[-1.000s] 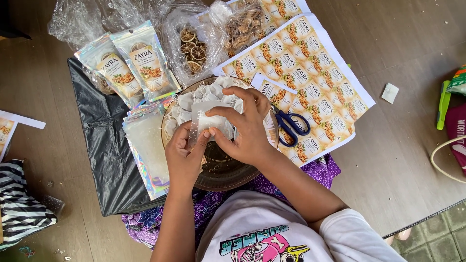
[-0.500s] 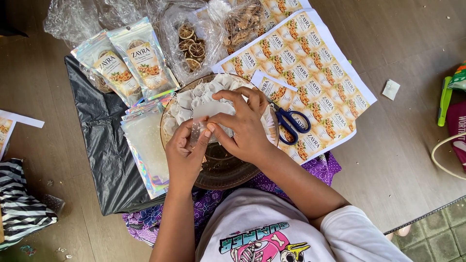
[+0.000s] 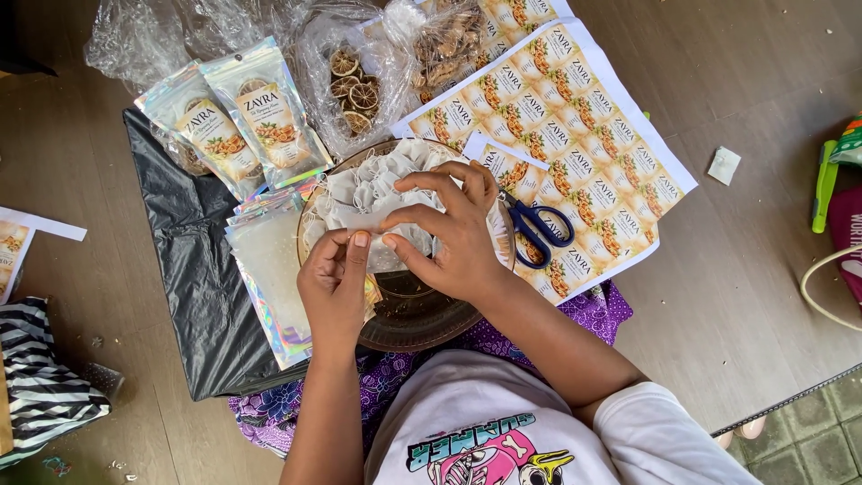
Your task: The person assembles tea packages by placing small white tea bags into clear pouches along with dried citrus slices.
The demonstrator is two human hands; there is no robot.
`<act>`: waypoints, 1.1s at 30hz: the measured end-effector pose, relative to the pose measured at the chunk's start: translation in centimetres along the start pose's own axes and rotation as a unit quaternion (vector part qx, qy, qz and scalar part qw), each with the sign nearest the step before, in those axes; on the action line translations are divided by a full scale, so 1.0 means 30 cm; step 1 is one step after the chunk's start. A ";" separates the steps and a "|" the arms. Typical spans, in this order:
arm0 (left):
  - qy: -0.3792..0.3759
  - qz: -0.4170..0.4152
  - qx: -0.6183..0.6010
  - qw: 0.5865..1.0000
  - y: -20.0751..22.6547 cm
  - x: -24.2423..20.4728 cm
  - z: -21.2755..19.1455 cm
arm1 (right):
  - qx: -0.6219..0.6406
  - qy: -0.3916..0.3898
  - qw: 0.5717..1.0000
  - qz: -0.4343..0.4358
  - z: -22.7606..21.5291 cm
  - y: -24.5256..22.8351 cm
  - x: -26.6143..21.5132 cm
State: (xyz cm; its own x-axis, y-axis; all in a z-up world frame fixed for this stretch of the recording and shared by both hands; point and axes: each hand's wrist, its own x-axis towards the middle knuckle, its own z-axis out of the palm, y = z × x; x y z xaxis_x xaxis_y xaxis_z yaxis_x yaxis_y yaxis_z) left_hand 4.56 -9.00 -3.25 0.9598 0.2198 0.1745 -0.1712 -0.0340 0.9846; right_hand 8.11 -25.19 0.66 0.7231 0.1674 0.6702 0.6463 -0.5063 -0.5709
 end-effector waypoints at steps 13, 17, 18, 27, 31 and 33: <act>0.015 -0.003 0.017 1.000 0.067 -0.004 0.019 | -0.029 -0.052 0.998 -0.030 0.007 0.006 -0.003; 0.020 0.013 0.027 0.999 0.048 -0.001 0.014 | -0.024 -0.043 0.999 -0.019 0.008 0.013 -0.004; 0.018 0.013 0.025 0.999 0.054 0.000 0.015 | -0.028 -0.041 0.999 -0.015 0.007 0.013 -0.004; 0.017 0.009 0.002 1.000 0.049 -0.004 0.014 | -0.017 -0.050 0.998 -0.017 0.016 0.031 -0.015; 0.012 0.009 -0.003 1.000 0.079 -0.004 0.031 | -0.023 -0.055 0.998 -0.026 0.010 0.033 -0.012; 0.010 0.001 -0.018 1.000 0.088 -0.006 0.036 | -0.022 -0.054 0.998 -0.026 0.013 0.032 -0.013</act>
